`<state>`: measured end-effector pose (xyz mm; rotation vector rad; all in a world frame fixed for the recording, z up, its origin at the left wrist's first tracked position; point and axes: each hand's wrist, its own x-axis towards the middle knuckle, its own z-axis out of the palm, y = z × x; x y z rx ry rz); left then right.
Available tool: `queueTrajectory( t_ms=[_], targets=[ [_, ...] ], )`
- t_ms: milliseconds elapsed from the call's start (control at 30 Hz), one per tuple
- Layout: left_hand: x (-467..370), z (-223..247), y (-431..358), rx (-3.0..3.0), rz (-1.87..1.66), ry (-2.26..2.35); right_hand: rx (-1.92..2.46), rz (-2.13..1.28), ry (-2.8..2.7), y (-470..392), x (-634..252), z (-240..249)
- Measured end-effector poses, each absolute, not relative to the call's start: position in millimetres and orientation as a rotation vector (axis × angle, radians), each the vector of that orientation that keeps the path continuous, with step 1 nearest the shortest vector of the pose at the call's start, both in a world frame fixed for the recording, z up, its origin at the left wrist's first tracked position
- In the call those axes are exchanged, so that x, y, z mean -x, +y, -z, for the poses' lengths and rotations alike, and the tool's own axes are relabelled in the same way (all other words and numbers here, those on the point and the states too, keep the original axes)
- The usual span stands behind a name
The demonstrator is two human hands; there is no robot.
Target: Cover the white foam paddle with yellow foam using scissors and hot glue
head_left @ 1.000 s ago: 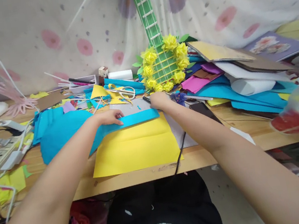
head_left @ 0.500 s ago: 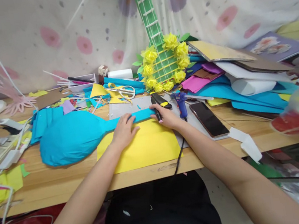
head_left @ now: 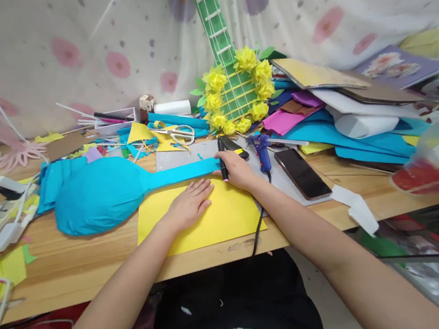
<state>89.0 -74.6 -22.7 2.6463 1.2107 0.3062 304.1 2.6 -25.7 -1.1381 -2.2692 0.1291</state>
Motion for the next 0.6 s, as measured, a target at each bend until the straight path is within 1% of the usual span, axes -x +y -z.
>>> queueTrajectory(
  t_ms=[100, 200, 433, 533, 600],
  targets=[
    [-88, 18, -66, -2.654, -0.246, 1.247, 1.145, -0.205, -2.209, 2, -305, 23],
    [-85, 18, -61, -2.69, -0.289, 1.264, 1.163, -0.302, -2.19, 1, -309, 21],
    [-82, 16, -76, -2.879, -0.869, 1.145, 1.223, -0.5, -2.27, -10, -329, 11],
    [-81, 11, -75, -2.879, -0.963, 1.317, 1.265, -0.583, -2.286, -13, -333, 4],
    [-78, 11, -69, -2.827, -0.928, 1.512, 1.317, -0.628, -2.293, -13, -336, -1]
  ],
)
